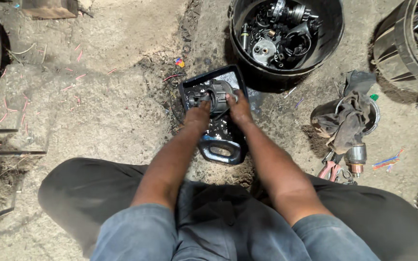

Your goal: The person sits on the floor and scrubs a metal mechanical part in a black plastic container filled with soapy water. They use a cloth to wipe the part, rinse it, and place it on the floor before retrieving another part from a bucket.

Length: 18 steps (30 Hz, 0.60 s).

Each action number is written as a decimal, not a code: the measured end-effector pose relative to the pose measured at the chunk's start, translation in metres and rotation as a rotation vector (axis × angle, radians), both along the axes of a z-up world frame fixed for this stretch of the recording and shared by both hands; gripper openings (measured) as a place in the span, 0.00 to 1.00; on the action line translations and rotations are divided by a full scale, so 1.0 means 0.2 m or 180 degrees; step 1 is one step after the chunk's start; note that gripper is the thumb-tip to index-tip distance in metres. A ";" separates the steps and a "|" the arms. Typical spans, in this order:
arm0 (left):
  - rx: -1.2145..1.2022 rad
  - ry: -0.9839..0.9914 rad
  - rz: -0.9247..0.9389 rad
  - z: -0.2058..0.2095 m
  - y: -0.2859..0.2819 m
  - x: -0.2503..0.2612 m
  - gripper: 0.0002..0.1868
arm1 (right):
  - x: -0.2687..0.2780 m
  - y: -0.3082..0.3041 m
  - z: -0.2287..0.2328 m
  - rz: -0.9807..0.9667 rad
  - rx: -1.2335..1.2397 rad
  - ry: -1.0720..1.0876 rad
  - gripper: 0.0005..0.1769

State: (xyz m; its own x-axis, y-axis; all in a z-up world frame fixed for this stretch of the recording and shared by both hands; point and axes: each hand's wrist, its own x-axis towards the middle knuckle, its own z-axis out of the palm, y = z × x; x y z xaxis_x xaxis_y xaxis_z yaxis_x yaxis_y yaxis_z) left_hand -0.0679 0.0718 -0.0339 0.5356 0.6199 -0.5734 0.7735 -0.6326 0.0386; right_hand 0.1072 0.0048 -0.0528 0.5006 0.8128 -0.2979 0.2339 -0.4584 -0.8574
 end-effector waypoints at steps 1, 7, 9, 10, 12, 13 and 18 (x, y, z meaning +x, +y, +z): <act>-0.0198 -0.0309 0.0128 -0.04 0.03 0.02 0.30 | 0.02 -0.01 -0.01 -0.0027 0.0060 -0.0044 0.32; -0.2377 -0.2134 0.2772 0.00 -0.01 0.04 0.26 | 0.02 0.01 -0.04 -0.0146 -0.0127 0.0110 0.31; -0.2345 -0.2783 0.3417 0.03 -0.07 0.01 0.25 | 0.00 0.01 -0.02 -0.0106 -0.0014 0.0100 0.30; -0.2331 -0.3108 0.3750 0.04 -0.10 -0.01 0.24 | 0.00 0.00 -0.01 -0.0093 -0.0055 0.0130 0.30; -0.2228 -0.3528 0.4323 0.05 -0.11 -0.07 0.22 | 0.01 0.01 0.03 -0.0068 -0.0118 0.0190 0.31; -0.2158 -0.3744 0.4602 0.06 -0.10 -0.10 0.21 | 0.03 0.02 0.06 -0.0064 -0.0117 0.0373 0.30; -0.1465 -0.1713 0.3427 0.13 -0.08 -0.17 0.21 | 0.06 0.09 0.16 -0.0188 -0.0325 0.1196 0.30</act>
State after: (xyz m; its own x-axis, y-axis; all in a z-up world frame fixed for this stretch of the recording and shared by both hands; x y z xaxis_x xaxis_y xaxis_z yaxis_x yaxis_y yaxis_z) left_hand -0.1014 0.0559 -0.0080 0.1211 0.6858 -0.7176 0.7023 0.4516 0.5502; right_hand 0.1192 0.0220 -0.0206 0.3863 0.7425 -0.5472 -0.1167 -0.5492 -0.8275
